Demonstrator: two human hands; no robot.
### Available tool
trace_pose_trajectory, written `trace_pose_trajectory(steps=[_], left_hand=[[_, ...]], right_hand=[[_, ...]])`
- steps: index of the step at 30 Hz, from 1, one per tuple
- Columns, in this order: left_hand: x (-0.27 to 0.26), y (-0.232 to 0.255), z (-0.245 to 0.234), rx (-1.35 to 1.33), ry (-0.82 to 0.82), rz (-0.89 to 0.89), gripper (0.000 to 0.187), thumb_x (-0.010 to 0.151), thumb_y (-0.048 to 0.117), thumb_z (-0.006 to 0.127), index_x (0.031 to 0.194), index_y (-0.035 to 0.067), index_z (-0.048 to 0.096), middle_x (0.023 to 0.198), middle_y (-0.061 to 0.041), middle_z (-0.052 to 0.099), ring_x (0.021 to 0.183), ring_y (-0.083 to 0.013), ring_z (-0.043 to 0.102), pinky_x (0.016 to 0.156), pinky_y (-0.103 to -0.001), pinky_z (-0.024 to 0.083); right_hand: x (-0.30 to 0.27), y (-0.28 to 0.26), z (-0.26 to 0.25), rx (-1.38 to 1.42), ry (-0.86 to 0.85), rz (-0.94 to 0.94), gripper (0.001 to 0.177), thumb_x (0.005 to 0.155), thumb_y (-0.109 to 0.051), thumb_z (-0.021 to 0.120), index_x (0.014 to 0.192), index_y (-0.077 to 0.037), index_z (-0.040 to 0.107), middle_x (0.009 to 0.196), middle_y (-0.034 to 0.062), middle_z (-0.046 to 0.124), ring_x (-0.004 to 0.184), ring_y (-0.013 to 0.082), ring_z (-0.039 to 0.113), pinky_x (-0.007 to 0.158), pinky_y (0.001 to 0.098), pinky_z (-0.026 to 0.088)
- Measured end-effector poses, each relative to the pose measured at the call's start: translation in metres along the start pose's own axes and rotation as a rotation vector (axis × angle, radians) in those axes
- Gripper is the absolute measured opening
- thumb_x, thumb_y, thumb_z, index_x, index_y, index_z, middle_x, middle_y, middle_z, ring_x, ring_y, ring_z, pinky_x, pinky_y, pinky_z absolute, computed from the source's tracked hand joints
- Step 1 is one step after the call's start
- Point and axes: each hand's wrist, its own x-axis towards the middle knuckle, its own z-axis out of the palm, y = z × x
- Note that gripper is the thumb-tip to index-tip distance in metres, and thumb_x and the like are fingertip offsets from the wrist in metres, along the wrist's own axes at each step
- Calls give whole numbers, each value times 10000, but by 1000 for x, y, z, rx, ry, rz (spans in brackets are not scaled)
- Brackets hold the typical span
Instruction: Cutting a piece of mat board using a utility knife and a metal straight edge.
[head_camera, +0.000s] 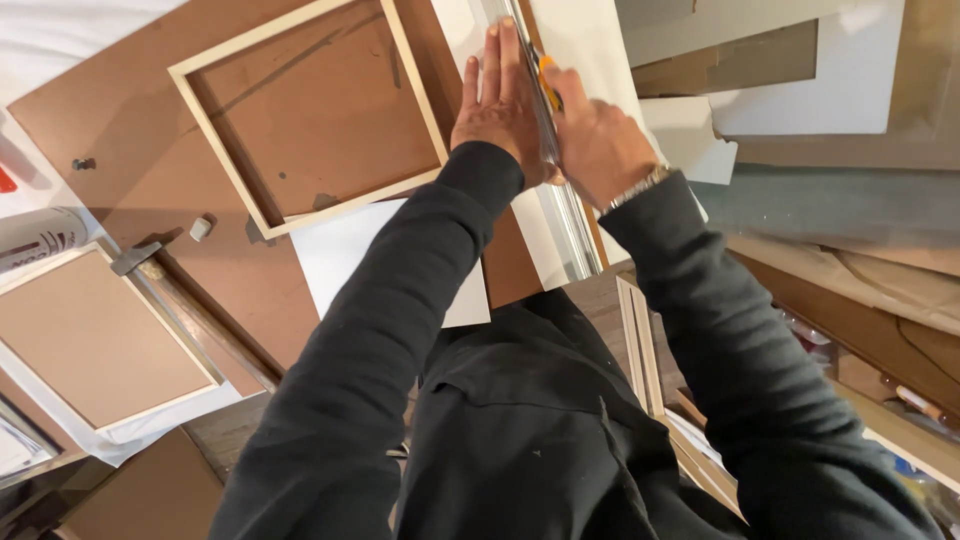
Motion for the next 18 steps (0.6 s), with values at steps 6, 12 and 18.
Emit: trace_pose_trajectory(steps=[6,12,18], left_hand=[[8,-3,37,-2,237,19,1410,712,714,797,1581,-176,133,1645,-340,-53,1573,-452,4,1285,-537,108],[2,0,25,-51,183,17,1498,651,754,818,1562,-192,98,1647,-338,-48,1570,-445,-11,1287,-557,76],[4,-1,28,-69,193,26,1532,634,766,829,1549,-204,75,1643,-316,-10,1555,-458,1,1276,-574,73]], right_hand=[[-70,1,8,-15,41,32,338,1083,-102,512,1415,-62,458,787,269,674,682,465,669,562,541,522],[-130,-2,9,1,9,112,424,1025,-84,502,1447,-67,463,792,261,650,686,456,651,593,526,525],[-180,2,13,-1,-61,194,453,999,-122,528,1443,-82,448,766,233,631,654,452,637,581,542,515]])
